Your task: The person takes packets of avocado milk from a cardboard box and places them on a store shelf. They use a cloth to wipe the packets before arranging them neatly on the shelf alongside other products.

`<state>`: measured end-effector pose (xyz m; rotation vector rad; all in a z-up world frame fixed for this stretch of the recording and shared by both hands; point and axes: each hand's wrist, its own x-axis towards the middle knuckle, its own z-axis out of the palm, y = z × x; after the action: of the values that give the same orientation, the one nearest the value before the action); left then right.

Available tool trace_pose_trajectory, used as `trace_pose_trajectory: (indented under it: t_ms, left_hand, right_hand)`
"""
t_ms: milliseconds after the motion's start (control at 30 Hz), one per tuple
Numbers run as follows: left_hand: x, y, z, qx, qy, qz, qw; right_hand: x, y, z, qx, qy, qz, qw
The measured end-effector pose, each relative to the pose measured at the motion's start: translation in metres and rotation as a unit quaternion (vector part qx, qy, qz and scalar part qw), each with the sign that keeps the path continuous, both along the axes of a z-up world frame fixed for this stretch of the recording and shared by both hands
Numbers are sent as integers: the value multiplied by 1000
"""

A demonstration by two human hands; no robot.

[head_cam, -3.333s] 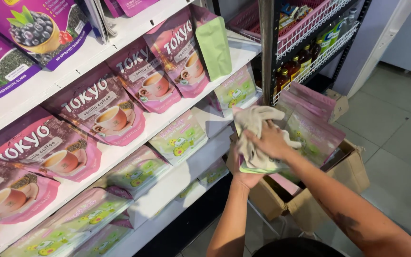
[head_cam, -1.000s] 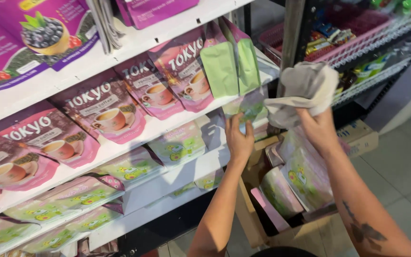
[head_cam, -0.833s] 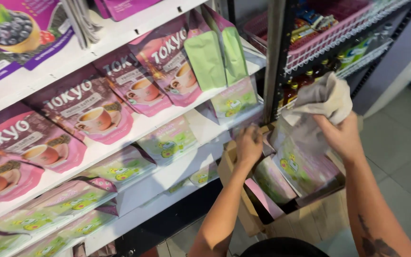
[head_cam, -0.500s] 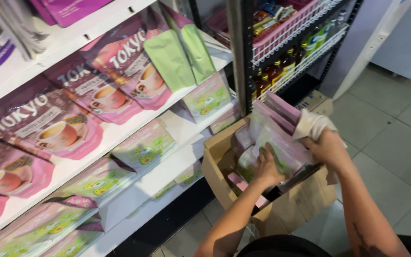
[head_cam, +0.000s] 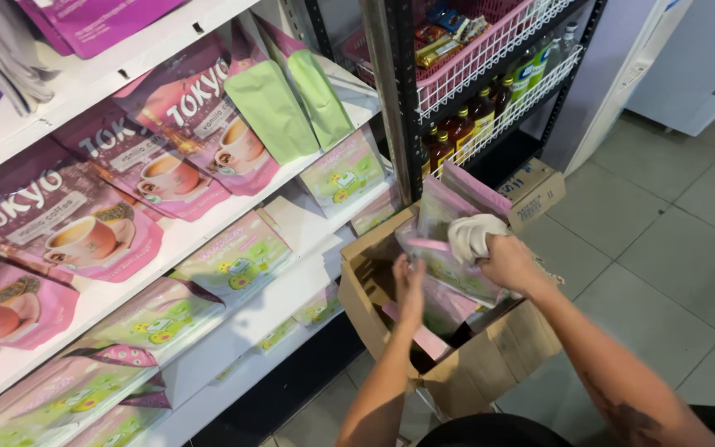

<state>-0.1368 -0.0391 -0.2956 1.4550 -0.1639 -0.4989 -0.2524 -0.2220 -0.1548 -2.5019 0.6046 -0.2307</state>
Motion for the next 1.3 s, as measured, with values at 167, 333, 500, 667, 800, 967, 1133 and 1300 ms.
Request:
trace_pose_trajectory:
  t_ms: [167, 333, 500, 667, 800, 967, 1133, 1300]
  left_hand:
    - [62, 52, -31, -149, 177, -67, 971]
    - [39, 90, 40, -387, 346, -167, 838]
    - [16, 106, 57, -457, 316, -221, 802]
    - [9, 121, 40, -400, 288, -169, 853]
    - [0, 127, 49, -421, 305, -178, 836]
    - [17, 111, 2, -401, 370, -109, 831]
    - [22, 88, -14, -370, 366, -126, 844]
    - [21, 72, -14, -263, 349, -131, 890]
  right_hand:
    - [23, -9, 90, 81, 7, 159, 984]
    - [64, -10, 143, 181, -27, 255, 950]
    - [96, 3, 157, 79, -67, 198, 975]
    - [69, 44, 214, 23, -159, 133, 978]
    - [44, 89, 226, 106, -179, 181, 961]
    - [48, 145, 115, -183, -100, 268, 941]
    - [20, 191, 90, -299, -190, 313, 881]
    - [44, 171, 84, -231, -131, 210, 941]
